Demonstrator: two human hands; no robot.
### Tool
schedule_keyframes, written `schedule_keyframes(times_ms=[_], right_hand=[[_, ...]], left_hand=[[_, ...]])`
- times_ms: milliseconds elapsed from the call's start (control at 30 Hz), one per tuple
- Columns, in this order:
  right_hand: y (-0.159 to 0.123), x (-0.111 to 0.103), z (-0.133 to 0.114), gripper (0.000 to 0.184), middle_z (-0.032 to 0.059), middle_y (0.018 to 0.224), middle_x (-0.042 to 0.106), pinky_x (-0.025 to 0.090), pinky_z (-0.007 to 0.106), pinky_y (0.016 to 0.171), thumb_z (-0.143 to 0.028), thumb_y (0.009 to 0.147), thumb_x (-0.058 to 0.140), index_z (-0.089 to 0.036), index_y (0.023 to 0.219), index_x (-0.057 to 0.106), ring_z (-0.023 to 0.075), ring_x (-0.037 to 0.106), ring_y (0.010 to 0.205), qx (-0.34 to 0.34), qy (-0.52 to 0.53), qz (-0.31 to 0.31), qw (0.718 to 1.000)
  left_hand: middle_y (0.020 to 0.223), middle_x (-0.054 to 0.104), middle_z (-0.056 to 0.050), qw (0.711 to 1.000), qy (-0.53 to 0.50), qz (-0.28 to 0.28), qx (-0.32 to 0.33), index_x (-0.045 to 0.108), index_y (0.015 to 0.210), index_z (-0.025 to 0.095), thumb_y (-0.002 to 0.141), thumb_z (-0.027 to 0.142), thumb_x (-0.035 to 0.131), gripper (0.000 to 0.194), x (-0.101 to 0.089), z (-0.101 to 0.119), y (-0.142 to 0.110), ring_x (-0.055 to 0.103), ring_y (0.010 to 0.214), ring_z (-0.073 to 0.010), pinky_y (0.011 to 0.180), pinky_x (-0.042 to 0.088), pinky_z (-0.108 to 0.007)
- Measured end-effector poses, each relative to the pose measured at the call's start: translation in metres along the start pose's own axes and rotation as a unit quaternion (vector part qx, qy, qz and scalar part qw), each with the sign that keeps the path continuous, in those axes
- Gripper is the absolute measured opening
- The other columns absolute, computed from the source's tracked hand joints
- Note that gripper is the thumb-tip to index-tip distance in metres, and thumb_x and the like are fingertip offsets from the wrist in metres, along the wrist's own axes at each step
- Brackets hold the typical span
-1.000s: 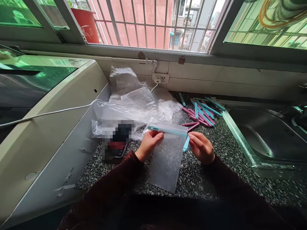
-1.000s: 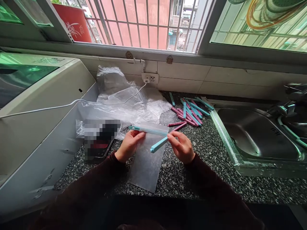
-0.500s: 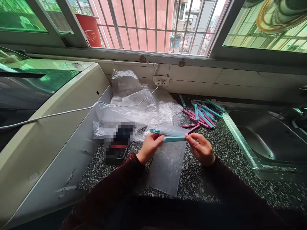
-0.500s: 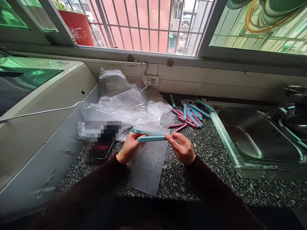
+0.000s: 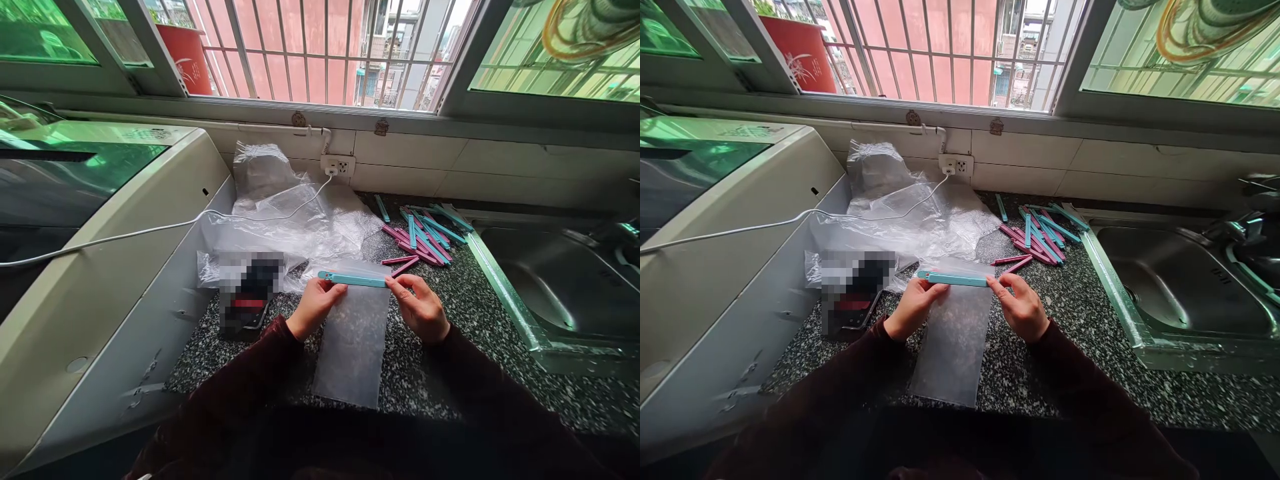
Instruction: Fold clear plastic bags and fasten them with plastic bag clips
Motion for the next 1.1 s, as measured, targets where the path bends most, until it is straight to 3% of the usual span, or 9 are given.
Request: schedule_keyframes(times_ms=[333, 500, 633, 733, 833, 933, 1033, 1100], right_hand=[[-0.001, 0.003, 0.001, 0.066, 0.0102, 0.092, 0.053, 0.053, 0.03, 0.068, 0.001, 0.08, 0.045, -0.024, 0.14, 0.029, 0.0169, 0.056, 0.081, -0.005, 0.0, -0.011, 1.0], [-0.003, 0.001, 0.003, 0.064, 0.0105, 0.092, 0.054, 0.052, 0.029, 0.068, 0.0, 0.08, 0.043, -0.024, 0.138, 0.032, 0.0176, 0.057, 0.082, 0.003, -0.001, -0.006, 1.0], [-0.003, 0.001, 0.004, 0.058, 0.01, 0.092, 0.054, 0.052, 0.029, 0.07, -0.001, 0.081, 0.046, -0.024, 0.134, 0.041, 0.0174, 0.057, 0.082, 0.014, 0.02, -0.002, 1.0], [-0.002, 0.0, 0.007, 0.047, 0.0086, 0.09, 0.056, 0.052, 0.03, 0.07, -0.005, 0.08, 0.051, -0.023, 0.123, 0.052, 0.0173, 0.057, 0.081, 0.064, 0.088, 0.019, 0.994], [-0.005, 0.002, 0.02, 0.033, 0.0083, 0.093, 0.056, 0.052, 0.031, 0.067, -0.021, 0.079, 0.059, -0.021, 0.112, 0.057, 0.0156, 0.057, 0.073, 0.203, 0.206, 0.036, 0.957], [-0.01, 0.014, 0.03, 0.036, 0.0075, 0.088, 0.06, 0.052, 0.029, 0.062, -0.041, 0.076, 0.06, -0.018, 0.104, 0.058, 0.0157, 0.058, 0.068, 0.339, 0.343, -0.035, 0.875], [-0.014, 0.024, 0.029, 0.04, 0.0059, 0.079, 0.064, 0.051, 0.029, 0.065, -0.052, 0.071, 0.061, -0.016, 0.09, 0.062, 0.0184, 0.06, 0.072, 0.401, 0.423, -0.136, 0.801], [-0.015, 0.025, 0.029, 0.04, 0.0047, 0.075, 0.065, 0.049, 0.029, 0.065, -0.053, 0.068, 0.063, -0.016, 0.083, 0.063, 0.0183, 0.06, 0.069, 0.42, 0.421, -0.157, 0.789]], left_hand=[[0.056, 0.044, 0.003, 0.999, 0.012, -0.039, 0.036, 0.052, 0.065, 0.015, 0.065, 0.04, 0.065, 0.028, -0.003, -0.002, 0.002, 0.038, 0.053, -0.0087, 0.052, 0.03, -0.023], [0.055, 0.043, 0.005, 0.998, 0.045, 0.003, 0.036, 0.051, 0.074, 0.015, 0.065, 0.05, 0.064, 0.038, -0.007, 0.007, -0.001, 0.039, 0.05, -0.0082, 0.049, 0.03, -0.021], [0.048, 0.04, 0.007, 0.997, 0.068, 0.035, 0.032, 0.051, 0.07, 0.015, 0.066, 0.052, 0.063, 0.039, -0.011, 0.013, -0.001, 0.035, 0.045, -0.0072, 0.046, 0.027, -0.021], [0.048, 0.04, 0.006, 0.995, 0.074, 0.053, 0.045, 0.053, 0.068, 0.015, 0.066, 0.05, 0.064, 0.037, -0.014, 0.016, 0.0, 0.034, 0.045, -0.0065, 0.045, 0.025, -0.021], [0.048, 0.039, 0.006, 0.995, 0.073, 0.044, 0.049, 0.054, 0.067, 0.014, 0.066, 0.047, 0.065, 0.034, -0.014, 0.017, 0.0, 0.034, 0.046, -0.0063, 0.045, 0.024, -0.021], [0.047, 0.037, 0.007, 0.996, 0.075, 0.026, 0.041, 0.056, 0.069, 0.013, 0.064, 0.045, 0.067, 0.033, -0.012, 0.017, -0.001, 0.031, 0.045, -0.0055, 0.044, 0.022, -0.02], [0.05, 0.04, 0.006, 0.996, 0.077, 0.008, 0.037, 0.058, 0.071, 0.013, 0.062, 0.044, 0.068, 0.034, -0.008, 0.018, -0.001, 0.032, 0.046, -0.0053, 0.044, 0.024, -0.02], [0.053, 0.044, 0.005, 0.996, 0.079, -0.002, 0.035, 0.058, 0.071, 0.012, 0.061, 0.044, 0.068, 0.035, -0.007, 0.019, -0.001, 0.034, 0.047, -0.0056, 0.045, 0.026, -0.02]])
Point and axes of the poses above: each hand's wrist, its own y-axis towards the middle knuckle, its own x-axis out of the palm, z = x × y, the point moved 5 cm from there along y, towards the middle knuckle
